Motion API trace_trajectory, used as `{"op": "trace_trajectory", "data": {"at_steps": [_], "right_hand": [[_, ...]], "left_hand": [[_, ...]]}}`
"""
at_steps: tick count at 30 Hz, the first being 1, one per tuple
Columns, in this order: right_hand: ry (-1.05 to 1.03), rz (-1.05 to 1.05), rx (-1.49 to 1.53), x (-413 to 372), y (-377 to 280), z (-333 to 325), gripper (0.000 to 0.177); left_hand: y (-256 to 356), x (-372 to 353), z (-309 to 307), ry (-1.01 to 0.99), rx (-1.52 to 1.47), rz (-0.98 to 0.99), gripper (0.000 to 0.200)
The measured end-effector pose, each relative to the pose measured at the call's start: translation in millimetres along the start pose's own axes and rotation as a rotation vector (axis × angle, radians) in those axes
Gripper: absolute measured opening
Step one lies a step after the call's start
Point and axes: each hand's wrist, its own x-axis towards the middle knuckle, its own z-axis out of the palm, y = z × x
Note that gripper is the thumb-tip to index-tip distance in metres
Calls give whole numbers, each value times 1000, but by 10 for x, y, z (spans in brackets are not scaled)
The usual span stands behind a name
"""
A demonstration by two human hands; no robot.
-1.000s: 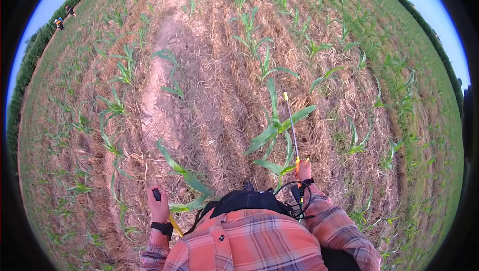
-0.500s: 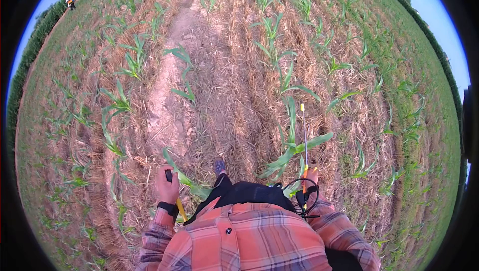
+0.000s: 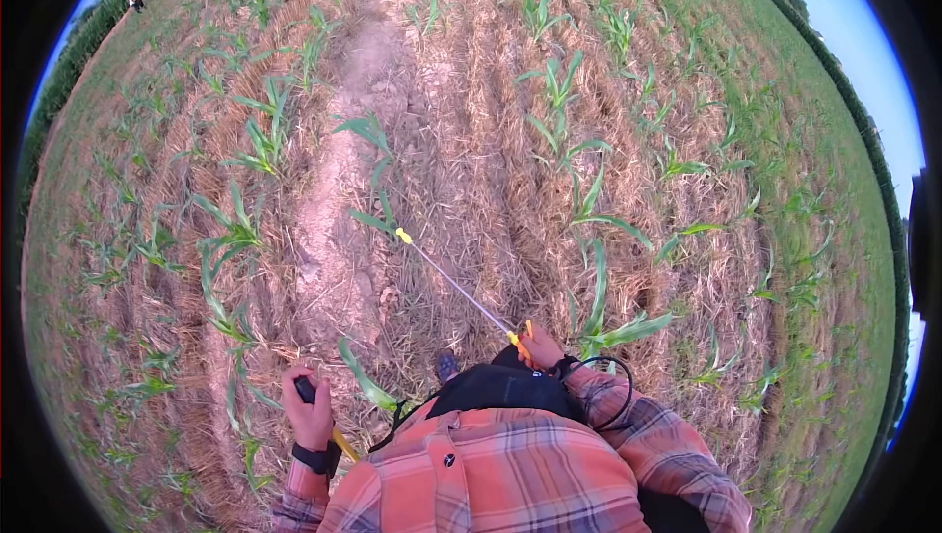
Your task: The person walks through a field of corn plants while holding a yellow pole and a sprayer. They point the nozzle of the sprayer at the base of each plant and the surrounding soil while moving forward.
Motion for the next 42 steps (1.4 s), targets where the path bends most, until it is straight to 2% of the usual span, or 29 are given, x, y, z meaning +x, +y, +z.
{"op": "trace_trajectory", "data": {"at_steps": [1, 2, 3, 5, 7, 8, 9, 10, 11, 12, 13, 15, 16, 19, 22, 23, 25, 28, 31, 34, 36, 37, 38, 39, 40, 41, 42], "right_hand": [[-103, 1, 3, 66, -88, 3, 21], [-184, -24, -5, 127, -143, -1, 21], [-183, -22, 0, 216, -137, 4, 21], [-225, -174, -117, 463, -52, 13, 26], [-192, -244, -53, 599, -190, -30, 27], [-124, -275, -150, 755, -171, -76, 27], [-56, -305, -243, 874, -159, -142, 28], [-23, -311, -217, 943, -219, -245, 28], [-19, -316, -203, 1037, -274, -352, 28], [-30, -183, -102, 1119, -294, -480, 27], [-45, -48, -2, 1201, -318, -636, 26], [-11, -38, -25, 1335, -375, -960, 25], [44, -12, 35, 1331, -443, -1136, 22], [106, 80, 227, 1458, -455, -1637, 19], [389, 101, 372, 1552, -391, -2088, 17], [388, 103, 370, 1556, -376, -2234, 17], [515, 101, 510, 1627, -297, -2497, 16], [574, 74, 657, 1747, -58, -2875, 21], [730, 60, 606, 1729, -157, -3113, 21], [768, 77, 675, 1817, -249, -3236, 21], [791, 81, 688, 1952, -349, -3226, 20], [786, 80, 661, 2018, -381, -3199, 20], [784, 81, 656, 2083, -445, -3127, 20], [803, 95, 564, 2315, -712, -3003, 21], [817, 121, 458, 2379, -828, -2957, 22], [743, 112, 477, 2542, -836, -2912, 22], [726, 152, 399, 2643, -1025, -2853, 22]], "left_hand": [[481, -48, -85, 42, -134, -61, 23], [463, -101, -238, 112, -119, 17, 23], [566, -133, -316, 159, -117, 13, 22], [682, -61, -237, 196, -137, 39, 21], [278, 278, -25, 154, -44, 60, 20], [92, 418, 127, 111, 49, 75, 20], [202, 572, 441, 85, -60, -110, 20], [12, 742, 681, 55, -47, 5, 20], [-116, 910, 901, 72, 141, 203, 18], [-34, 1001, 1096, 16, 16, 60, 18], [-1, 1094, 1224, 14, 21, 64, 18], [92, 1318, 1454, 8, 173, 59, 20], [217, 1394, 1577, -12, 85, -35, 20], [276, 1626, 1955, 1, 213, 101, 19], [506, 1753, 2206, -39, 222, 86, 19], [572, 1791, 2273, -58, 208, 63, 19], [650, 1857, 2293, -48, 184, 91, 19], [1117, 1772, 2069, 6, 27, 58, 21], [1660, 1646, 1846, 61, -30, 178, 23], [1802, 1755, 1809, 135, 21, 95, 19], [1481, 2157, 1972, 108, 93, 63, 17], [1065, 2458, 2037, 84, 276, 240, 16], [957, 2619, 2253, 79, 144, 43, 16], [981, 2993, 2586, 18, 245, 110, 18], [623, 3176, 2604, -62, 220, 63, 19], [542, 3325, 2686, -57, 132, 97, 20], [617, 3443, 2707, -65, 114, 15, 20]]}}
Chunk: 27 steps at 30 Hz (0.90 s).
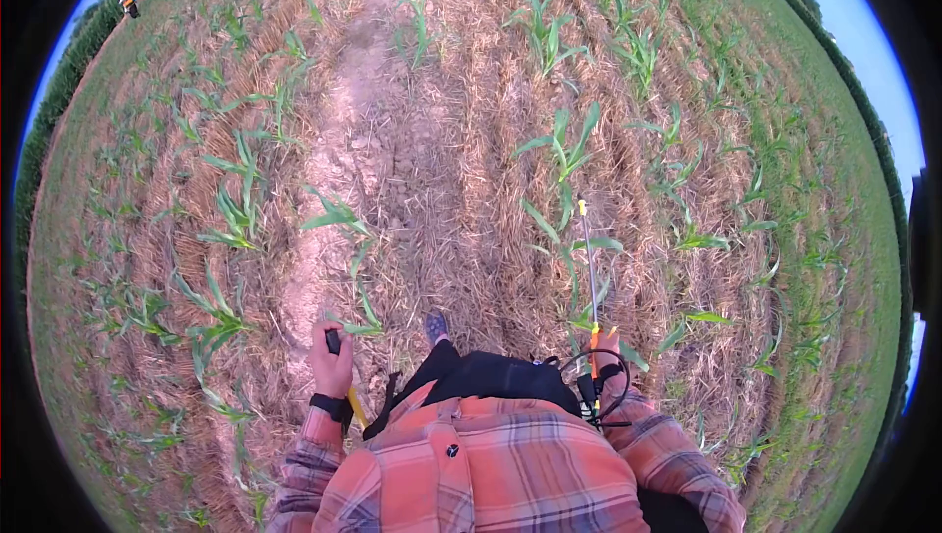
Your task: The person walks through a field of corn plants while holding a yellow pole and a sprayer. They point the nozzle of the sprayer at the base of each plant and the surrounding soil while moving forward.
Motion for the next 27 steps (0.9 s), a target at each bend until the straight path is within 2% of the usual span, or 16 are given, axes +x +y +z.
{"op": "trace_trajectory", "data": {"at_steps": [2, 4, 5, 7, 9, 10, 11, 13, 15, 17, 19, 21, 22, 25, 26, 27], "right_hand": [[4, 10, -79, -90, -235, 400, 22], [-174, 7, -6, -159, -452, 740, 21], [-171, 1, -6, -198, -567, 886, 21], [-380, -68, -100, -270, -801, 1176, 21], [-494, -91, -182, -366, -1051, 1399, 21], [-609, -108, -265, -423, -1160, 1483, 22], [-607, -101, -263, -452, -1237, 1567, 22], [-769, -121, -383, -489, -1446, 1710, 23], [-811, -80, -414, -432, -1584, 1840, 24], [-913, -222, -362, -168, -1471, 2045, 22], [-935, -220, -371, 115, -1456, 2201, 24], [-878, -560, -424, 439, -1508, 2370, 27], [-815, -461, -541, 298, -1983, 2286, 29], [-716, -426, -439, 1147, -1701, 2531, 23], [-643, -489, -439, 1474, -1534, 2579, 19], [-641, -482, -429, 1540, -1672, 2506, 19]], "left_hand": [[21, 279, -29, -21, -26, -72, 19], [-204, 510, 31, -6, 1, 41, 19], [-309, 603, 52, -5, -5, 43, 19], [-429, 795, 95, -12, 31, 36, 19], [-375, 877, 9, -34, 18, -12, 20], [-320, 899, -61, 2, -60, -20, 20], [-231, 919, -145, 38, -137, -27, 20], [432, 884, -486, 53, -286, -152, 21], [574, 825, -754, 175, -262, 0, 21], [863, 856, -804, 254, -291, -6, 20], [797, 1049, -664, 268, -262, 11, 20], [617, 1420, -295, 232, -143, -75, 19], [564, 1617, -57, 227, -91, -3, 18], [377, 2205, 520, 158, 112, 100, 18], [646, 2304, 674, 123, 26, 13, 19], [685, 2407, 772, 114, 34, 18, 19]]}}
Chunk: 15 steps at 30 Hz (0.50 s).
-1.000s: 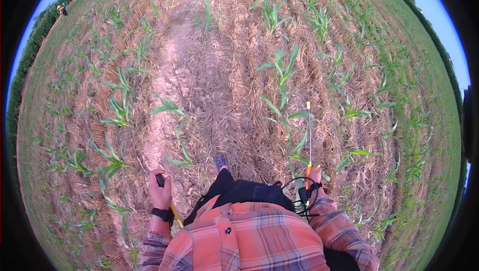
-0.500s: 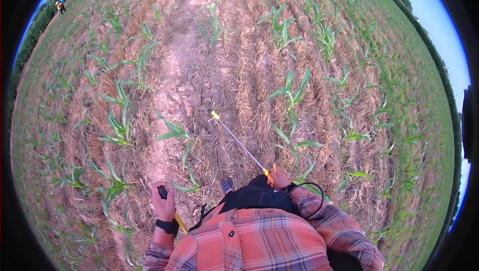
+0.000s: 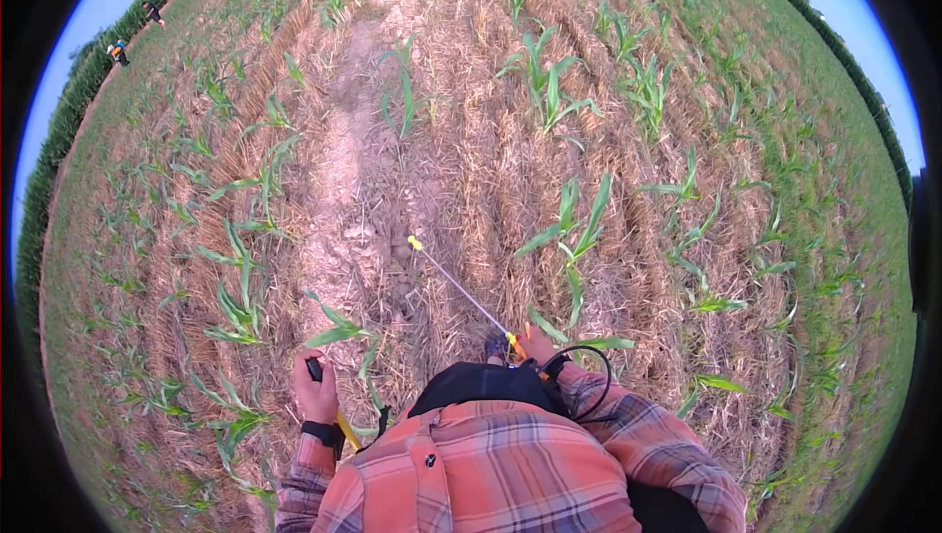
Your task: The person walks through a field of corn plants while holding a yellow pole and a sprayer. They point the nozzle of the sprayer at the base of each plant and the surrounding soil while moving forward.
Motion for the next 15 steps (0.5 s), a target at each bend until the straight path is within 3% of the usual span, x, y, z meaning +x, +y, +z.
{"op": "trace_trajectory", "data": {"at_steps": [2, 3, 6, 7, 11, 15], "right_hand": [[13, 240, 370, -2, -417, -491, 18], [64, 330, 354, -80, -735, -766, 17], [234, 413, 457, 155, -553, -1185, 17], [351, 413, 532, 243, -494, -1265, 17], [492, 447, 548, 438, -326, -1722, 19], [543, 394, 600, 620, -187, -2057, 18]], "left_hand": [[48, 233, 254, -30, -5, -1, 18], [264, 296, 382, -35, 96, 28, 17], [337, 480, 705, -45, 46, 63, 16], [367, 533, 757, -46, 48, 62, 16], [614, 744, 860, -15, 78, 95, 17], [699, 987, 956, 9, 119, 105, 16]]}}
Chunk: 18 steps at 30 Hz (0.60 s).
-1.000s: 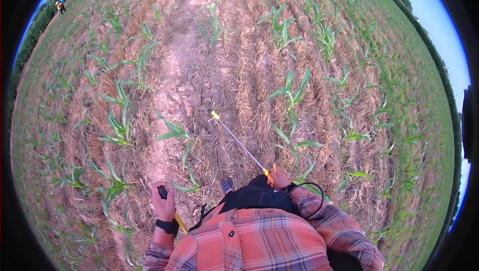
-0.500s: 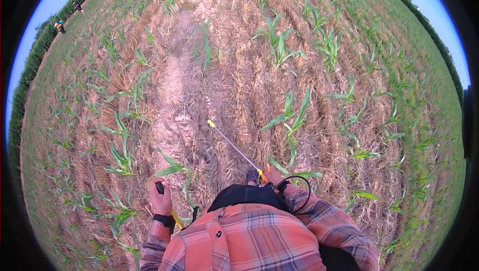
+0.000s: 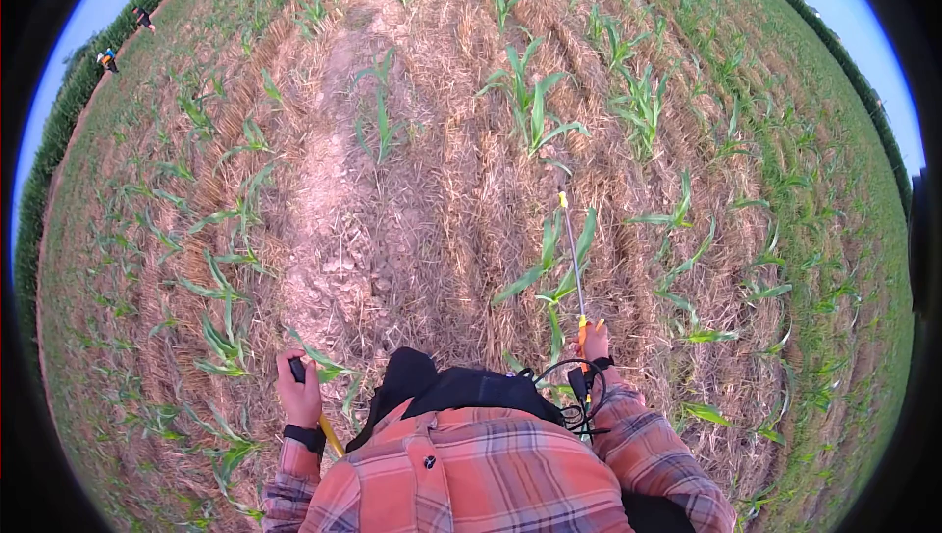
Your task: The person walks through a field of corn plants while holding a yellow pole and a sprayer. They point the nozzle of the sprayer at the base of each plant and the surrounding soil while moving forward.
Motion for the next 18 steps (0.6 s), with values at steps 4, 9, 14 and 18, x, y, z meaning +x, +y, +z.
{"op": "trace_trajectory", "data": {"at_steps": [4, 9, 14, 18], "right_hand": [[85, 4, 100, 239, -87, -86, 20], [171, 4, 177, 438, -280, 1, 20], [215, -4, 176, 628, -489, 511, 22], [214, 63, -126, 657, -911, 1260, 24]], "left_hand": [[154, 315, 43, -56, 31, -34, 19], [167, 912, 155, -170, -15, -50, 25], [181, 1592, 317, -131, 34, -79, 26], [-119, 2057, 408, -48, -3, -108, 21]]}}
